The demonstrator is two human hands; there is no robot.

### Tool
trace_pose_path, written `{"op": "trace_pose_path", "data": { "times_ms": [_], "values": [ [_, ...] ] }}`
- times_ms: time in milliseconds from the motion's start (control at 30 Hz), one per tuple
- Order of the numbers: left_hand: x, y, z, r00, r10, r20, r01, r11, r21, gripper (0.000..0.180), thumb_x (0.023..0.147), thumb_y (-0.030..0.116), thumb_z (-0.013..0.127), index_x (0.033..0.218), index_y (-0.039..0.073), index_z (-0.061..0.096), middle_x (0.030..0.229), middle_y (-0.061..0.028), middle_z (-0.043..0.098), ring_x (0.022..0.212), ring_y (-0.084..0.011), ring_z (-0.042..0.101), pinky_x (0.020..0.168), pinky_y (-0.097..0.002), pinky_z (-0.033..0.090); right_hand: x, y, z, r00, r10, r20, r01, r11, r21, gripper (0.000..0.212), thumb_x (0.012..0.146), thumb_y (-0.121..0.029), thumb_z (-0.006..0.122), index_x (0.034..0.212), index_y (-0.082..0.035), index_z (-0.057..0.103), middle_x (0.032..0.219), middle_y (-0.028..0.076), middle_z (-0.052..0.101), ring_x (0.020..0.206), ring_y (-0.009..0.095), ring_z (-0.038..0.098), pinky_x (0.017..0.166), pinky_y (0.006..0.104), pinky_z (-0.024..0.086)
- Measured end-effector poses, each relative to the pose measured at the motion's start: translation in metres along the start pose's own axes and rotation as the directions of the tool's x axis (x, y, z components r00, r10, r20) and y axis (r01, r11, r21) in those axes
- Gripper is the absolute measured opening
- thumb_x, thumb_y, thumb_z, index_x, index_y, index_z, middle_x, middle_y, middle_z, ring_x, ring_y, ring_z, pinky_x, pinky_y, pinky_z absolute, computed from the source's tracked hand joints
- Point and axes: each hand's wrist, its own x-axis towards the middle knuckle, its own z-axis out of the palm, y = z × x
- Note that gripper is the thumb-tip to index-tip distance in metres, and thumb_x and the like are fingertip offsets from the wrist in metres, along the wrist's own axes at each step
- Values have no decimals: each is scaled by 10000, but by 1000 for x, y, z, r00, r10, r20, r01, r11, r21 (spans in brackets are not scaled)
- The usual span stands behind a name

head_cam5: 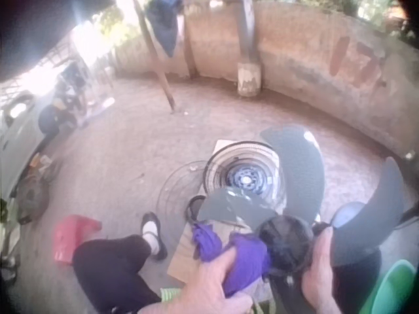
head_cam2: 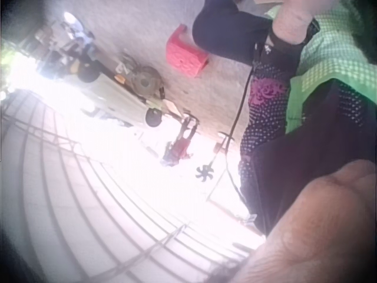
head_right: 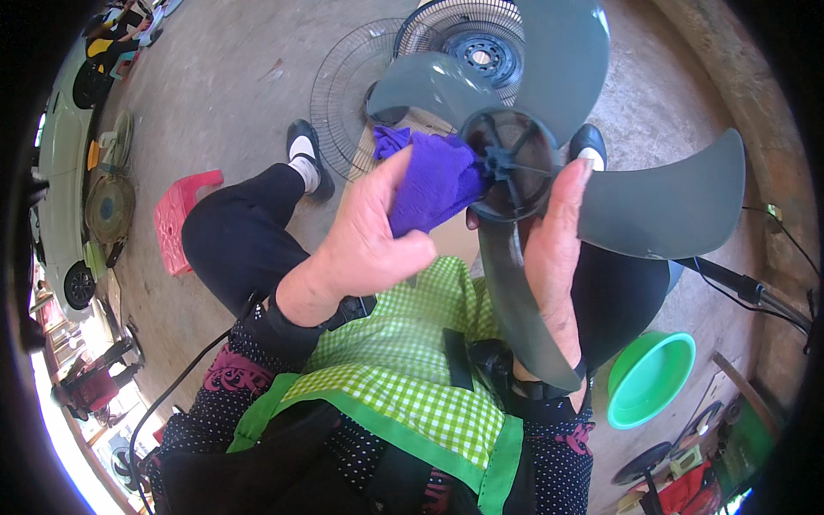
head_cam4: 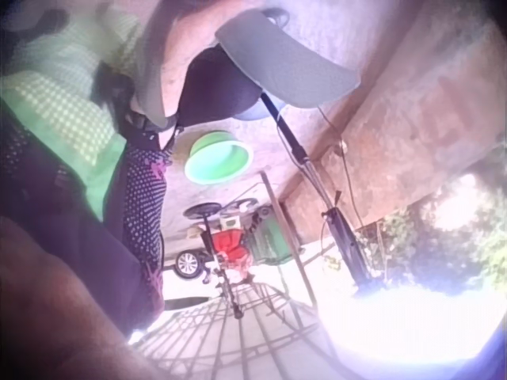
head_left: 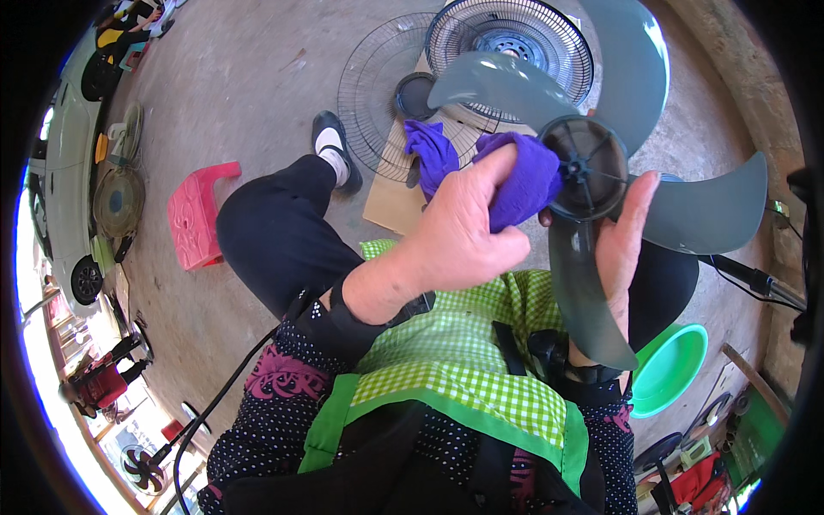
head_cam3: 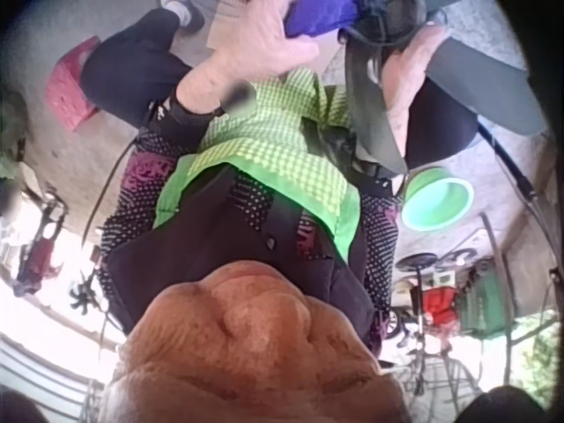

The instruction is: The person sits on the floor and wipes a fan blade and a small black plastic ring with a purple cloth. They rotate the blade to clean all surfaces and then clean the ring before placing both items on a cardboard sheet.

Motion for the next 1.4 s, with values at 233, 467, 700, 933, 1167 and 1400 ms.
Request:
{"op": "trace_pose_path", "data": {
  "times_ms": [233,467,700,933,1167,1400],
  "values": [
    [-3,-10,-3,987,147,66,-158,801,577,446,695,7,628,1123,127,591,735,-33,644,651,-195,661,610,-319,515,6,-2,-8,993,3,115,-7,999,34,704,982,-609,282,1382,-53,443,1204,68,613,1013,164,591,796,305,476],
    [-6,-27,14,910,392,137,-277,327,904,187,750,133,638,935,144,614,659,4,575,533,-187,592,507,-310,442,5,6,-11,978,-44,-206,6,983,-181,667,994,-577,299,1271,-22,546,1189,92,622,1075,191,581,964,340,437],
    [3,-14,-8,1000,10,5,-11,995,98,353,735,-76,471,1059,6,584,874,-94,666,825,-156,663,761,-312,529,8,-2,-12,993,68,95,-69,998,7,647,993,-578,295,1293,-52,521,1163,109,632,934,180,605,662,315,478],
    [10,-5,-39,962,-272,-34,155,641,-752,455,726,-110,435,1160,-12,531,1058,-141,637,1003,-253,643,910,-358,518,8,1,-3,968,105,229,-178,929,325,631,985,-584,311,1278,-60,507,1185,128,618,901,224,596,644,350,487],
    [5,4,-55,944,-261,-201,29,674,-738,511,719,-112,435,1218,-17,486,1147,-160,597,1066,-304,619,951,-403,501,4,-2,3,970,184,157,-231,901,369,710,969,-624,293,1364,-50,431,1324,218,514,952,277,585,657,357,492],
    [-3,17,-50,977,-19,-212,-122,770,-626,542,720,-83,518,1254,-27,443,1167,-145,588,1107,-297,602,994,-431,471,3,-4,1,917,262,302,-369,847,383,741,955,-645,305,1389,-55,414,1334,229,505,940,286,598,681,362,510]
  ]
}}
